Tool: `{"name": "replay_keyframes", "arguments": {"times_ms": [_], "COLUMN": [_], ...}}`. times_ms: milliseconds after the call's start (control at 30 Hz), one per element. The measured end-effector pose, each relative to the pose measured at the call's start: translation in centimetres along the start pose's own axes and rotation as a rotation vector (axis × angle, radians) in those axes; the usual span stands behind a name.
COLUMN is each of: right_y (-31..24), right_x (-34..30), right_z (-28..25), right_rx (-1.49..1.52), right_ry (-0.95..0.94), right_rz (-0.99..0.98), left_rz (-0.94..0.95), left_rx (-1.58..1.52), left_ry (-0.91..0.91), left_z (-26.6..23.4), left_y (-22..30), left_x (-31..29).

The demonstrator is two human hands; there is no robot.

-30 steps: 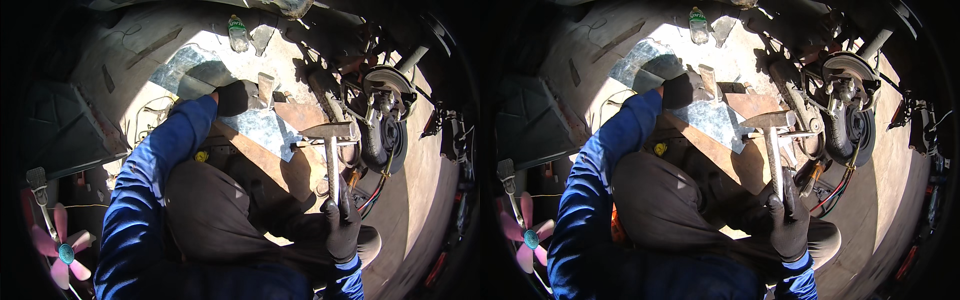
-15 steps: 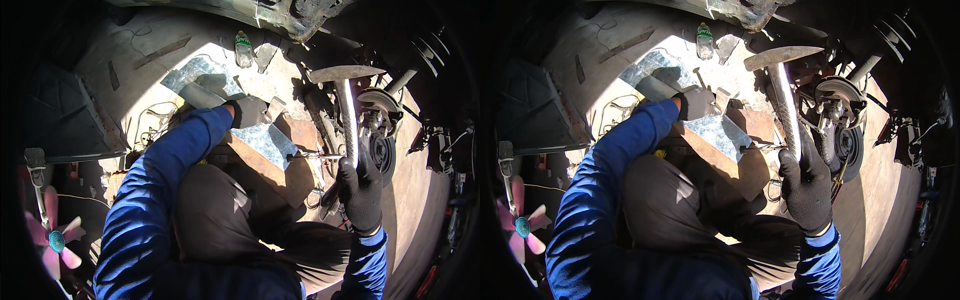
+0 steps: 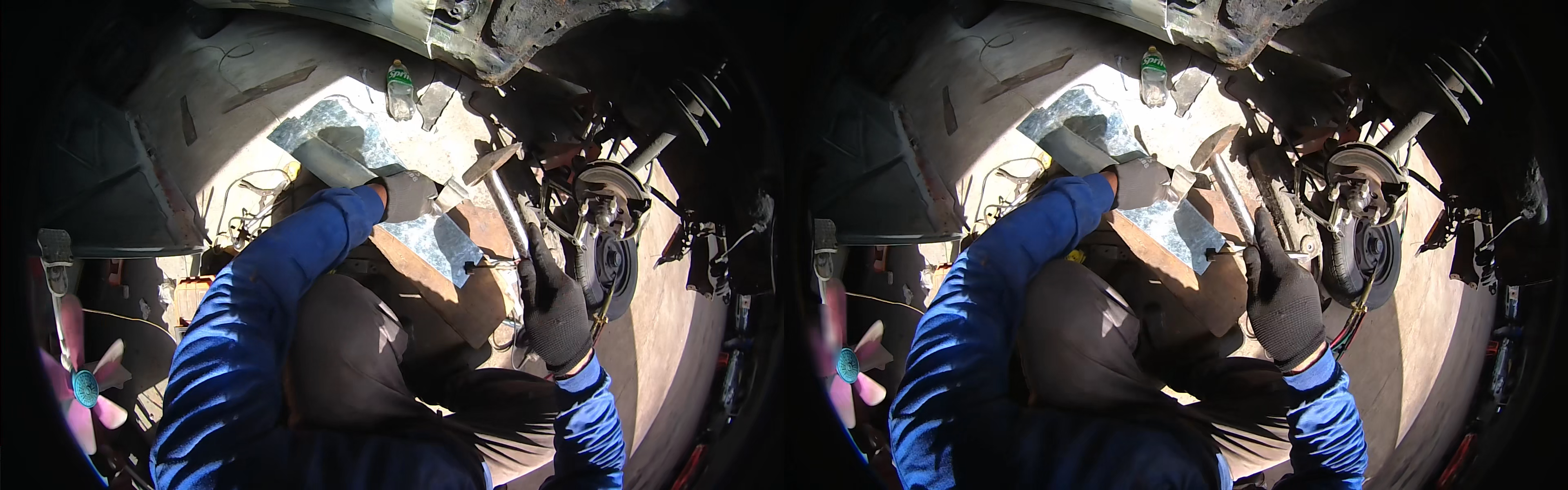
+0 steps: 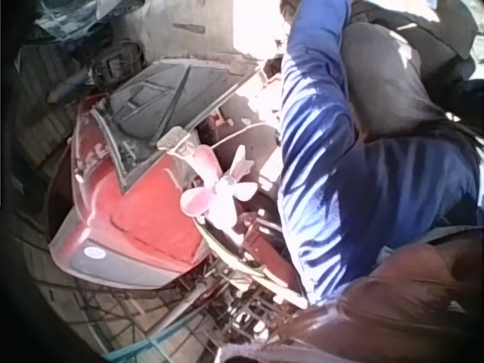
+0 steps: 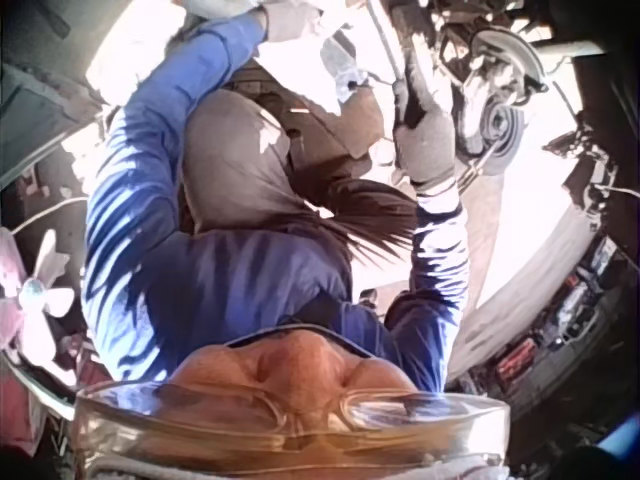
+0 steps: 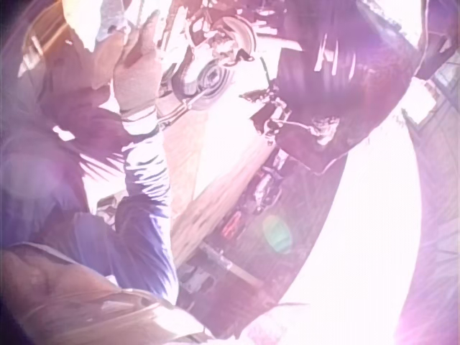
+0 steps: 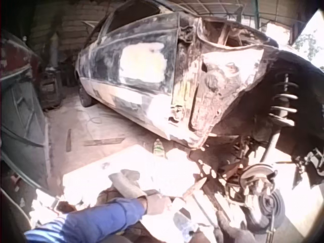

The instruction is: The person sits on the floor and uses a hammer and metal file to shape a sheet of metal resting on a wooden block. They repeatedly strike and file the metal to refine its edges and surface.

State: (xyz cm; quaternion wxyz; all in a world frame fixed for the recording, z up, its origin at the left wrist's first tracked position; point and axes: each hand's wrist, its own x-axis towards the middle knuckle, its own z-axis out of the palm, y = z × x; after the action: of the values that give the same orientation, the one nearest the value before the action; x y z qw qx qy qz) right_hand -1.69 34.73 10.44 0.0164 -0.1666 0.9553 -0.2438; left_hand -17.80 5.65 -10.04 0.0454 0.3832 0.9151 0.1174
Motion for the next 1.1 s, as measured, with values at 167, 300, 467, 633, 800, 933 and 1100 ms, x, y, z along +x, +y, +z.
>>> {"name": "replay_keyframes", "arguments": {"times_ms": [167,300,467,633,800,933,1100], "right_y": [0.0,-2.2,-1.6,0.8,-0.7,-2.6,-0.7], "right_x": [-0.9,-0.8,-0.7,-1.9,-2.0,-1.5,-1.1], "right_z": [-1.9,-4.6,-1.7,-0.3,-4.5,-6.0,-0.7], "right_rx": [0.346,0.42,0.33,0.213,0.388,0.573,-0.078], "right_ry": [0.048,0.384,0.426,0.05,0.232,0.684,0.234], "right_rz": [0.232,0.192,0.065,0.096,0.243,0.248,-0.127], "left_rz": [-0.223,-0.277,-0.191,-0.066,-0.259,-0.239,-0.122], "left_rx": [-0.414,-0.421,-0.255,-0.104,-0.428,-0.51,-0.236], "left_ry": [0.003,-0.024,-0.047,-0.053,0.017,0.027,0.024], "left_z": [1.8,1.0,-0.7,-0.1,1.3,1.2,0.2], "left_y": [-1.1,-0.6,1.0,0.8,-0.1,0.5,1.2], "left_x": [0.1,-0.1,-0.1,0.1,-0.2,-0.1,0.3]}}
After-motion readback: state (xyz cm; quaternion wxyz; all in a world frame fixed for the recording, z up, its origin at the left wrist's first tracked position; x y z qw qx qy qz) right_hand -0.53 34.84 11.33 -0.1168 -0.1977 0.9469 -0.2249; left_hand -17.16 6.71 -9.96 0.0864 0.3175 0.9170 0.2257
